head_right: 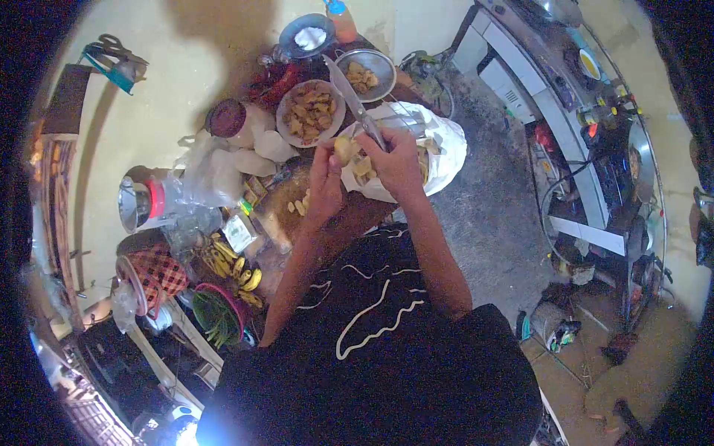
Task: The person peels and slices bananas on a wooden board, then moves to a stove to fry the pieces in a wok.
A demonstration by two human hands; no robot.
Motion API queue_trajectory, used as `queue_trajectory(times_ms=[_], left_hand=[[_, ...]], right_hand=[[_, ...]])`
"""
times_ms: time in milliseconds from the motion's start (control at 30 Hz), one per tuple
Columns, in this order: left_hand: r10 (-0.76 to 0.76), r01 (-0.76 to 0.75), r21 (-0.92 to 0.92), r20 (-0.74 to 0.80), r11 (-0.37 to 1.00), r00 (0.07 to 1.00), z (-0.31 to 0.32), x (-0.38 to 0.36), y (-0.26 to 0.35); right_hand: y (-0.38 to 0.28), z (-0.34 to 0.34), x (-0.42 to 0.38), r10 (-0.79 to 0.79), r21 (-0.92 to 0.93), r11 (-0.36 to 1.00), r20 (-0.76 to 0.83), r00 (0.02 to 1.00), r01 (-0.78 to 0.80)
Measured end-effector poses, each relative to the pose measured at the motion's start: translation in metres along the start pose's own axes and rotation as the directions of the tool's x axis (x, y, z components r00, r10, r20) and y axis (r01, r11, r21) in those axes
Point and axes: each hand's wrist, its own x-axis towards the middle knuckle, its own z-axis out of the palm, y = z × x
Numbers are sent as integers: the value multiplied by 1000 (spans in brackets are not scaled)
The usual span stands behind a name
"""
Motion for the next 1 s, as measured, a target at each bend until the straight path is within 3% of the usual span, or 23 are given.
queue_trajectory(times_ms=[100,133,200,300,400,500,600,700,800,900,1000], left_hand=[[46,-73,-197,-135,978,990,3,1,8],[18,-75,-332,-173,940,985,4,2,4],[-50,-98,-577,-235,811,971,4,11,-3],[-272,-69,-844,-247,531,930,0,20,7],[-177,-171,-924,-242,342,954,-15,25,-10],[-45,-223,-934,-244,281,969,-34,31,-22],[-136,-215,-924,-269,317,954,-43,28,-14],[-231,-106,-838,-265,535,936,-39,22,-3],[-248,-25,-775,-232,631,940,-27,18,-2],[-201,51,-585,-194,810,960,-15,12,-5],[-126,84,-266,-141,960,982,0,9,6]], right_hand=[[-4,3,-4,86,257,962,54,995,-97],[-3,3,-6,105,257,960,40,994,-112],[0,-1,-7,141,257,956,15,990,-140],[7,-9,-5,154,255,959,-86,984,-128],[19,-30,1,153,260,960,-187,970,-102],[46,-49,12,119,212,975,-282,952,-59],[56,-62,14,145,-34,987,-217,965,-156],[86,-69,23,-136,-420,902,-67,988,96],[75,-64,18,13,-418,907,-90,996,-49],[40,-49,7,122,-96,987,-95,988,-131],[21,-29,0,95,76,993,-106,990,-87]])
